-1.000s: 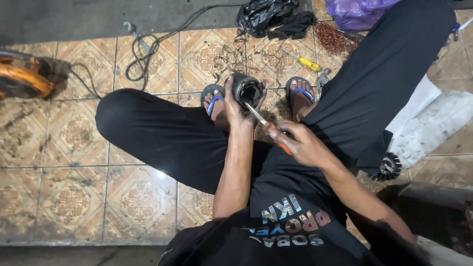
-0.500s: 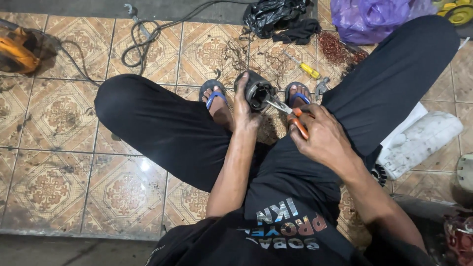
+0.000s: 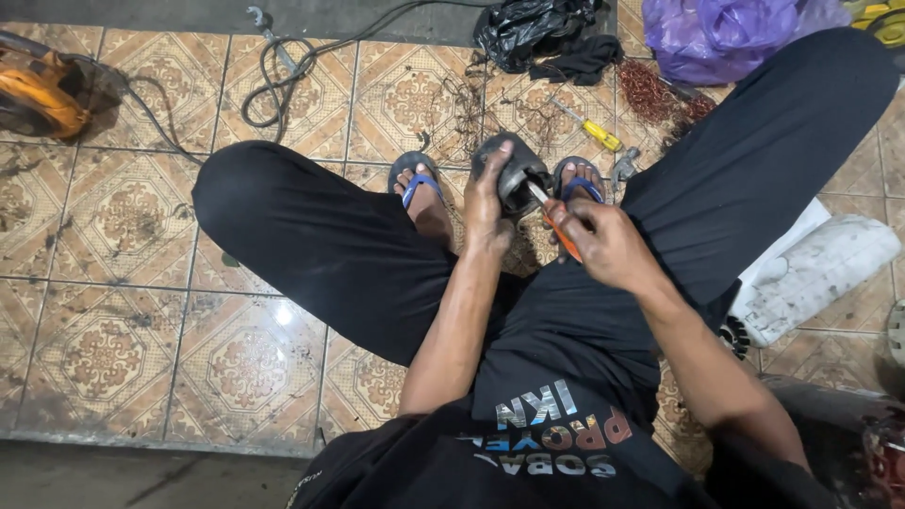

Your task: Removing copper windings from an electric motor stator using pliers and a screwdriver while sitting on the floor.

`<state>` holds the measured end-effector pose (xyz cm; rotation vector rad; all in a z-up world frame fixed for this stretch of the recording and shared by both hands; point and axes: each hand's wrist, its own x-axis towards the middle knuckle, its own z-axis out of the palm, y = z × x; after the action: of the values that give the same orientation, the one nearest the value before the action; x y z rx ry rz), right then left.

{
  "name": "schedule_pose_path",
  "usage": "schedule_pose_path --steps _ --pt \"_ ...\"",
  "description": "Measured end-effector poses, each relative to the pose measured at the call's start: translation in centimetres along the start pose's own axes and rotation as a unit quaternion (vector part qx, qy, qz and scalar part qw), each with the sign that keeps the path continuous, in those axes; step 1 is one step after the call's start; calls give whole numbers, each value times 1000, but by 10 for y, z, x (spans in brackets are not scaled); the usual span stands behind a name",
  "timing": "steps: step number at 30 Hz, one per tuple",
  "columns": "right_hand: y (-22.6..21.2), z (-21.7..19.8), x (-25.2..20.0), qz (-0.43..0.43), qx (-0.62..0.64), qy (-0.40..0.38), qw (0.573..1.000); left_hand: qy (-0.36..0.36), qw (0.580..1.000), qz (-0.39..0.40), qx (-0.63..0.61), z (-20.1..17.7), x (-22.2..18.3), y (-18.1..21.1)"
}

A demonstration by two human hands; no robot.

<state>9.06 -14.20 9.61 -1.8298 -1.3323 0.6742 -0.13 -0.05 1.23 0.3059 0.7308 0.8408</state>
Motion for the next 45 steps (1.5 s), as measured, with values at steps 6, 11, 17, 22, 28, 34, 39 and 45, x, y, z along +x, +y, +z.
schedule_pose_path --steps 6,11,17,22,28,34,39,45 --pt "70 27 19 31 187 53 981 18 994 80 75 22 -26 14" --pt "-22 29 11 188 483 163 839 -13 982 141 124 27 -28 16" --pt "-10 32 11 227 576 64 782 -33 982 152 109 24 -29 15" --pt "-2 28 7 173 526 17 833 -29 967 202 150 20 -34 20" --pt "-56 -18 -22 13 135 -50 989 1 931 266 250 18 -43 34" --pt "-40 -70 -64 -16 -121 -66 990 -9 904 280 322 30 -63 44" --pt "-53 -91 -47 -136 -328 -33 934 6 842 299 448 38 -80 51" --pt "-71 -93 -13 -179 -523 -49 832 -27 821 310 479 38 -81 50"
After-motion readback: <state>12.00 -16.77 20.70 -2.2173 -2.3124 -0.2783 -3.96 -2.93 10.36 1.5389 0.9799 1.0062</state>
